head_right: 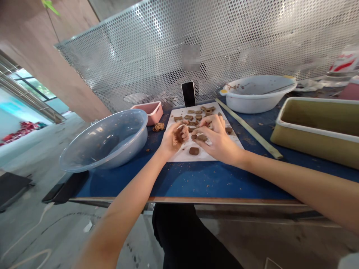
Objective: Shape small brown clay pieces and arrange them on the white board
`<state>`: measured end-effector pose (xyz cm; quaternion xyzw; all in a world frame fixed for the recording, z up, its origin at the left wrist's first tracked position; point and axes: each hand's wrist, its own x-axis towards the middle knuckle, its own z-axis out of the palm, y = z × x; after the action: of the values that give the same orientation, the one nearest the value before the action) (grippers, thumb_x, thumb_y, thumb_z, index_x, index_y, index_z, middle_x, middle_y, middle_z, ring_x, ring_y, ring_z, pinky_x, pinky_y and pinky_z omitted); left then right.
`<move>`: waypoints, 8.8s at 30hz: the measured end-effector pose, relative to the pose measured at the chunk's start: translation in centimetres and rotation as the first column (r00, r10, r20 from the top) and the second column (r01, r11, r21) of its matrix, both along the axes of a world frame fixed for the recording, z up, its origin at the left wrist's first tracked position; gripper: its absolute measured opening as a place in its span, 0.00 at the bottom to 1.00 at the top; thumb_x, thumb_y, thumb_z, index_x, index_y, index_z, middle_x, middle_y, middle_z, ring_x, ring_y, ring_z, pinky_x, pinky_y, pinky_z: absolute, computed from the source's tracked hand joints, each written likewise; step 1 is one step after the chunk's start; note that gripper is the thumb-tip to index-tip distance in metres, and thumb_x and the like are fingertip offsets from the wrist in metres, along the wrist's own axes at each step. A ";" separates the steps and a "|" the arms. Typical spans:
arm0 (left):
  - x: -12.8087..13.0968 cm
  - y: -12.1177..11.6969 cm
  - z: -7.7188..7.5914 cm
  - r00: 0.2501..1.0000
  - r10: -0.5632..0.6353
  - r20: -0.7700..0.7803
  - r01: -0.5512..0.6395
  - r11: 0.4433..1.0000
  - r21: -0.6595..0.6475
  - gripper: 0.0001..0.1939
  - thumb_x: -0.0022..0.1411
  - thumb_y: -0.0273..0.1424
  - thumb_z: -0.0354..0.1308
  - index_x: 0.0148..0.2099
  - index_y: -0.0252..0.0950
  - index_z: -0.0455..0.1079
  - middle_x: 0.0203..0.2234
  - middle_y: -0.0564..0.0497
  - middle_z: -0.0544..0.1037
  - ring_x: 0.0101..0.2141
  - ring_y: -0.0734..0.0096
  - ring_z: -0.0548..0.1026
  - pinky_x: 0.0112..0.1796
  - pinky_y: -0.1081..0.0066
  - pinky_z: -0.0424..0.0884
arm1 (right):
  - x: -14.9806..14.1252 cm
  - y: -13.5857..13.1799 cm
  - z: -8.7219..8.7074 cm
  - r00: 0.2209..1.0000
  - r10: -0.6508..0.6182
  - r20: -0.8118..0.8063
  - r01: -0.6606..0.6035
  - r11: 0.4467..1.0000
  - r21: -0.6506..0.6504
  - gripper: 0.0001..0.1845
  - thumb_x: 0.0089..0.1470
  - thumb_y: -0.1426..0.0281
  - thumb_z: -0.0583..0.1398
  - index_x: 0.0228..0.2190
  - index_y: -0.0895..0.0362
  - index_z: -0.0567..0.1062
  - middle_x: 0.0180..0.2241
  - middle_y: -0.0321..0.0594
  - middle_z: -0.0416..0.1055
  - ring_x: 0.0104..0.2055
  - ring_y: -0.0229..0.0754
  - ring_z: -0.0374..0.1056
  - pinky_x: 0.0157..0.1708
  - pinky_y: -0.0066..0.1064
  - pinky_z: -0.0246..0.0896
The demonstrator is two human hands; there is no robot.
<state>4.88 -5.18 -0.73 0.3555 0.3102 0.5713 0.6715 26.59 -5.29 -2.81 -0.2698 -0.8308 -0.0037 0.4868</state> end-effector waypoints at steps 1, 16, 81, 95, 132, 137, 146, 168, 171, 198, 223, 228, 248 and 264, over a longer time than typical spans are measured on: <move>-0.1 0.0 0.1 1.000 0.010 0.009 -0.010 1.000 -0.009 0.10 0.72 0.36 0.67 0.41 0.35 0.77 0.24 0.57 0.68 0.22 0.78 0.64 0.26 0.74 0.61 | 0.0 0.0 0.0 1.000 -0.003 0.005 0.003 1.000 -0.004 0.07 0.70 0.63 0.67 0.45 0.49 0.84 0.50 0.50 0.70 0.56 0.61 0.69 0.56 0.62 0.71; -0.2 -0.1 -0.7 0.977 -0.129 -0.168 0.153 0.978 0.139 0.28 0.59 0.48 0.81 0.30 0.36 0.69 0.22 0.60 0.60 0.23 0.80 0.56 0.25 0.73 0.54 | 0.2 0.4 -0.4 0.998 -0.032 -0.050 0.035 0.998 0.053 0.08 0.68 0.62 0.70 0.46 0.49 0.83 0.50 0.50 0.66 0.57 0.61 0.70 0.57 0.62 0.74; -0.6 -0.6 -1.5 0.885 -0.322 -0.336 0.394 0.903 0.171 0.25 0.54 0.51 0.83 0.39 0.34 0.86 0.25 0.54 0.71 0.28 0.75 0.63 0.31 0.69 0.60 | 0.2 0.6 -0.4 0.991 0.095 -0.095 -0.091 0.995 0.048 0.08 0.66 0.63 0.72 0.44 0.49 0.80 0.49 0.47 0.66 0.54 0.58 0.70 0.55 0.60 0.75; -0.6 -0.2 -1.3 0.877 -0.315 -0.363 0.393 0.905 0.165 0.28 0.45 0.51 0.87 0.40 0.37 0.89 0.31 0.49 0.83 0.30 0.75 0.73 0.33 0.72 0.67 | 0.8 0.2 -0.2 0.994 0.062 -0.092 -0.047 0.987 0.155 0.03 0.66 0.63 0.73 0.42 0.45 0.86 0.42 0.43 0.69 0.46 0.53 0.68 0.46 0.50 0.68; -0.6 -0.6 -1.3 0.883 -0.280 -0.376 0.365 0.915 0.175 0.32 0.49 0.57 0.84 0.29 0.34 0.78 0.22 0.57 0.66 0.26 0.77 0.60 0.30 0.70 0.56 | 0.8 0.0 0.0 0.999 -0.054 -0.003 0.054 0.993 0.106 0.09 0.69 0.56 0.69 0.47 0.43 0.86 0.43 0.44 0.73 0.48 0.56 0.69 0.53 0.56 0.63; -0.6 -0.6 -1.3 0.896 -0.256 -0.363 0.339 0.923 0.185 0.32 0.48 0.57 0.84 0.29 0.34 0.79 0.22 0.57 0.66 0.26 0.77 0.61 0.31 0.70 0.56 | 0.6 -0.1 0.0 0.995 -0.084 -0.048 0.090 0.986 0.144 0.14 0.65 0.55 0.73 0.48 0.47 0.85 0.46 0.46 0.71 0.50 0.57 0.70 0.54 0.57 0.65; -0.2 -0.5 -0.8 0.935 -0.256 -0.246 0.296 0.945 0.140 0.28 0.63 0.55 0.77 0.30 0.36 0.75 0.22 0.57 0.61 0.24 0.76 0.57 0.28 0.70 0.57 | 0.4 0.2 0.0 0.998 -0.011 -0.054 0.016 0.996 0.088 0.08 0.73 0.59 0.63 0.44 0.49 0.80 0.48 0.47 0.70 0.52 0.58 0.69 0.55 0.59 0.66; -0.3 0.3 -0.6 0.999 -0.005 -0.040 0.010 0.993 0.118 0.12 0.69 0.39 0.73 0.43 0.36 0.80 0.21 0.61 0.60 0.21 0.78 0.59 0.25 0.73 0.60 | 0.3 0.8 -0.3 0.996 0.084 0.006 -0.084 0.996 0.017 0.09 0.73 0.63 0.64 0.39 0.50 0.83 0.45 0.46 0.71 0.48 0.53 0.69 0.52 0.55 0.69; -0.4 0.3 -0.6 0.999 -0.027 -0.032 0.031 0.990 0.141 0.12 0.69 0.38 0.73 0.42 0.35 0.80 0.21 0.61 0.61 0.21 0.79 0.58 0.25 0.73 0.59 | 0.3 0.9 -0.3 0.996 0.084 -0.011 -0.084 0.996 0.038 0.06 0.71 0.62 0.67 0.41 0.50 0.83 0.47 0.46 0.70 0.50 0.54 0.70 0.53 0.56 0.70; -0.4 -0.8 -0.8 0.904 -0.303 -0.300 0.369 0.910 0.192 0.36 0.56 0.55 0.81 0.23 0.37 0.63 0.22 0.58 0.58 0.25 0.76 0.58 0.30 0.69 0.59 | 0.2 0.0 0.3 0.992 0.108 -0.066 -0.104 0.993 0.056 0.17 0.74 0.70 0.62 0.59 0.44 0.80 0.48 0.44 0.79 0.50 0.52 0.78 0.53 0.51 0.74; -0.3 -0.3 -1.3 0.926 -0.244 -0.289 0.294 0.945 0.142 0.26 0.49 0.50 0.86 0.35 0.34 0.84 0.24 0.56 0.67 0.26 0.79 0.61 0.29 0.71 0.57 | 0.3 0.7 -0.3 0.998 -0.051 -0.030 0.055 0.988 0.142 0.08 0.68 0.62 0.70 0.46 0.48 0.83 0.48 0.45 0.72 0.51 0.56 0.74 0.52 0.56 0.72; -0.4 -0.2 -1.5 0.916 -0.241 -0.319 0.293 0.948 0.126 0.28 0.46 0.50 0.87 0.36 0.33 0.86 0.26 0.54 0.74 0.27 0.79 0.64 0.29 0.72 0.58 | 0.1 0.3 -0.2 0.998 -0.050 -0.048 0.057 0.986 0.156 0.08 0.69 0.61 0.70 0.47 0.47 0.82 0.50 0.46 0.72 0.55 0.58 0.73 0.52 0.57 0.73; -0.3 -0.3 -1.4 0.917 -0.235 -0.321 0.295 0.943 0.152 0.29 0.51 0.53 0.84 0.29 0.34 0.78 0.22 0.58 0.65 0.25 0.79 0.59 0.28 0.72 0.53 | 0.1 0.2 -0.1 0.995 -0.097 -0.018 0.098 0.993 0.070 0.06 0.69 0.62 0.68 0.44 0.49 0.85 0.49 0.47 0.70 0.54 0.60 0.72 0.53 0.59 0.67; -0.3 -0.4 -1.5 0.912 -0.242 -0.330 0.314 0.931 0.186 0.30 0.55 0.54 0.82 0.28 0.35 0.74 0.22 0.58 0.63 0.25 0.78 0.59 0.28 0.71 0.56 | 0.3 0.5 -0.2 0.991 -0.096 -0.095 0.108 0.985 0.133 0.11 0.67 0.59 0.70 0.49 0.45 0.83 0.49 0.45 0.70 0.54 0.59 0.72 0.52 0.59 0.70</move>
<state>4.63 -5.58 -2.25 0.5562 0.2849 0.4410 0.6442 26.84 -4.74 -2.98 -0.2777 -0.7913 -0.0740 0.5396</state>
